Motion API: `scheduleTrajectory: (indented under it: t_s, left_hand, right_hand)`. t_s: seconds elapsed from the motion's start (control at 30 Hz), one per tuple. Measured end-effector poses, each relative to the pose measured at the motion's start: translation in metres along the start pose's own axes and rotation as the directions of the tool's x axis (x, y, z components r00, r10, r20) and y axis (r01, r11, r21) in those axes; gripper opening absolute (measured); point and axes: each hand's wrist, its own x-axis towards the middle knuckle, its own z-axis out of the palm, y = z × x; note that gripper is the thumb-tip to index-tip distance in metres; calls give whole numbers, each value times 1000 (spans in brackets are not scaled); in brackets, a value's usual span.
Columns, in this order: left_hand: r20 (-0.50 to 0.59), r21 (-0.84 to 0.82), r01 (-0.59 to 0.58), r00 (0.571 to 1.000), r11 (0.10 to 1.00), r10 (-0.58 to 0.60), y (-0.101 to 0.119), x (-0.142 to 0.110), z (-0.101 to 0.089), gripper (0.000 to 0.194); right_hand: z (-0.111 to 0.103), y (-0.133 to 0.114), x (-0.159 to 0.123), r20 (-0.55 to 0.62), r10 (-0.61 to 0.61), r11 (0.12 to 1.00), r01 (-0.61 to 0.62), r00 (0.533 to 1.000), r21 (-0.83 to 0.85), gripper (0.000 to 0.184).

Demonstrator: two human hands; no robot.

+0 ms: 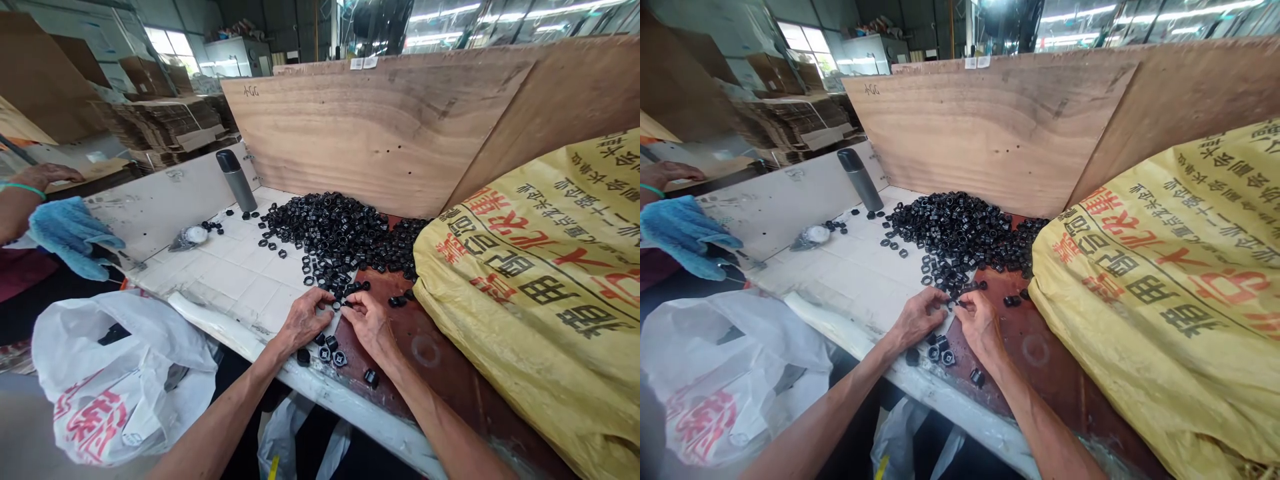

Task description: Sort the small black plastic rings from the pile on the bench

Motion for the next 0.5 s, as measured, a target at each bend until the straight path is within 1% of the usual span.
scheduleTrajectory:
  t_s: [0.07, 0.13, 0.2, 0.3, 0.33, 0.4, 0.5]
  left_hand:
    - [27, 40, -69, 997, 997, 68, -1, 1, 1, 36]
    - [34, 60, -98, 995, 993, 97, -1, 3, 3, 36]
    - [34, 60, -112, 993, 992, 110, -2, 5, 4, 30]
    - [29, 25, -133, 991, 991, 132, -2, 4, 4, 23]
    - [24, -2, -123, 992, 992, 123, -2, 3, 4, 23]
    - [18, -103, -73, 997, 992, 76, -2, 0, 4, 26]
    - [13, -343, 4, 1000, 939, 0, -1, -2, 5, 29]
  right_hand:
    - [-2, 0, 1, -14, 7, 1000, -7, 1000, -11, 19]
    - [-4, 0, 2, -14, -4, 1000, 4, 1000, -29, 20]
    - [-5, -1, 1, 12, -58, 996, 59, 998, -60, 21]
    - [-6, -3, 0, 65, -166, 980, 171, 984, -96, 23]
    - [-6, -4, -1, 75, -181, 978, 188, 981, -93, 24]
    - [-5, -5, -2, 79, -162, 985, 167, 984, -53, 24]
    - [-3, -8, -4, 68, -91, 996, 91, 993, 6, 20]
